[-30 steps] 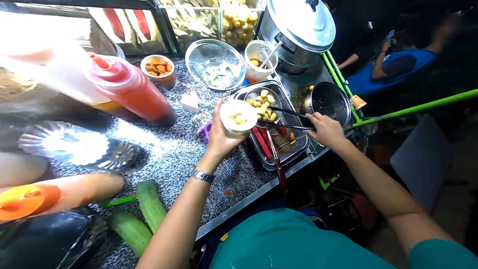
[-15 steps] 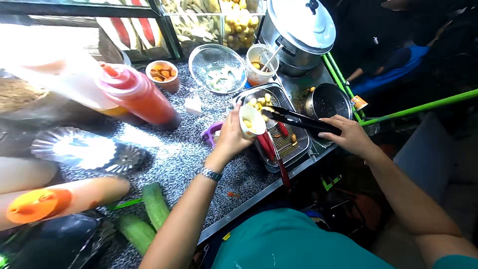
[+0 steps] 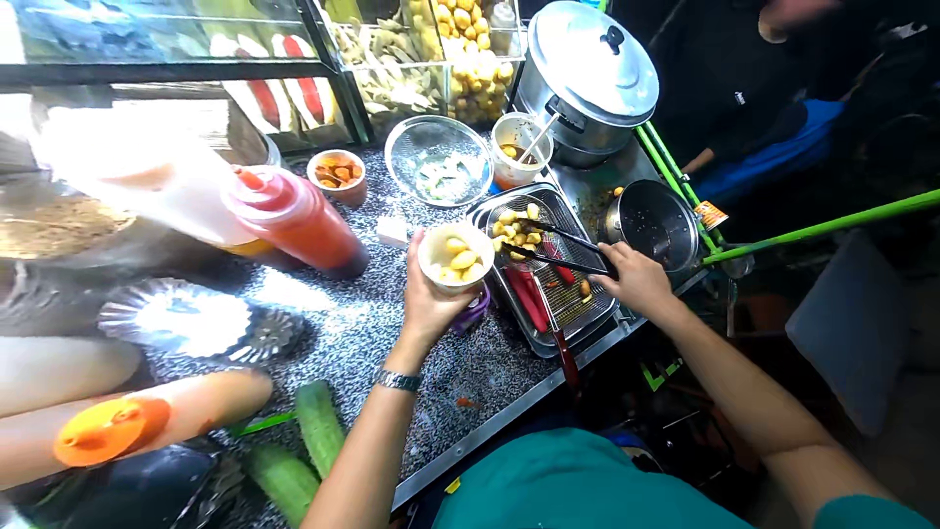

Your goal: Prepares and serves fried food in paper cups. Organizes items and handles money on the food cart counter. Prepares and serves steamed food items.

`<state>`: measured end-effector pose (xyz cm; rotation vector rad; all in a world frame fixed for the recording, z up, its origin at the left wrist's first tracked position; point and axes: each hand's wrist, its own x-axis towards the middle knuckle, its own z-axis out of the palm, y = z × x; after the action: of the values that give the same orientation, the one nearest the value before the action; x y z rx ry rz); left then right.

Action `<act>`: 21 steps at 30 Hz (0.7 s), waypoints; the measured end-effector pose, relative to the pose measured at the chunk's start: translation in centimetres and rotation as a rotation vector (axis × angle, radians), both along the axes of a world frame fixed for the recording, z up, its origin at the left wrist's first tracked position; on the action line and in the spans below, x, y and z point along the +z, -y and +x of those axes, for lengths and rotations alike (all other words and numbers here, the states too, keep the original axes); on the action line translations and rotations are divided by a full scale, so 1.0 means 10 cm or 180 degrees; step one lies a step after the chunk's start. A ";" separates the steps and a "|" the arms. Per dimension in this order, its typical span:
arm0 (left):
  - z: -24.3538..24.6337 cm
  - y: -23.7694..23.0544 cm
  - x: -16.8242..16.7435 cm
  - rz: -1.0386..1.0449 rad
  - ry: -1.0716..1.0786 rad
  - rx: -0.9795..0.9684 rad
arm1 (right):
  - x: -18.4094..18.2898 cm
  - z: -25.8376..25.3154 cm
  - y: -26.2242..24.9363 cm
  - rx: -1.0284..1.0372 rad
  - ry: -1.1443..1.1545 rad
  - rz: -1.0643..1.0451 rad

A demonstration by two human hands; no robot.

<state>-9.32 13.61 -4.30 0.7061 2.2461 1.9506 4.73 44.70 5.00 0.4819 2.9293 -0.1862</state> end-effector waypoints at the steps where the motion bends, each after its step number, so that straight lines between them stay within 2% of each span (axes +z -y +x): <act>1: 0.00 0.02 0.02 -0.0087 -0.0010 -0.0005 | -0.11 -0.03 0.04 0.0103 -0.0064 0.0086; 5: -0.01 0.04 0.09 -0.0588 -0.0145 0.0009 | -0.23 0.00 0.00 0.0290 -0.0357 0.0109; 9: -0.03 -0.04 0.17 -0.0834 -0.0283 -0.0096 | -0.07 0.12 -0.25 -0.0061 -0.0333 -0.0390; 11: -0.05 -0.08 0.19 -0.0931 -0.0346 -0.0138 | 0.07 0.19 -0.30 -0.0159 -0.0308 -0.0433; 15: -0.09 -0.12 0.16 -0.0905 -0.0286 -0.0173 | 0.35 0.25 -0.15 -0.0331 0.0394 -0.0060; 18: -0.10 -0.13 0.16 -0.0879 -0.0248 -0.0173 | 0.20 0.16 0.02 -0.0365 0.0574 0.0077; 21: -0.08 -0.14 0.15 -0.0917 -0.0255 -0.0171 | -0.08 0.05 0.13 -0.0283 0.0328 0.0263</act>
<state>-10.12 15.03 -2.76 0.8071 2.4558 1.5548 5.24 43.43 4.21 0.6154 2.8259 -0.0498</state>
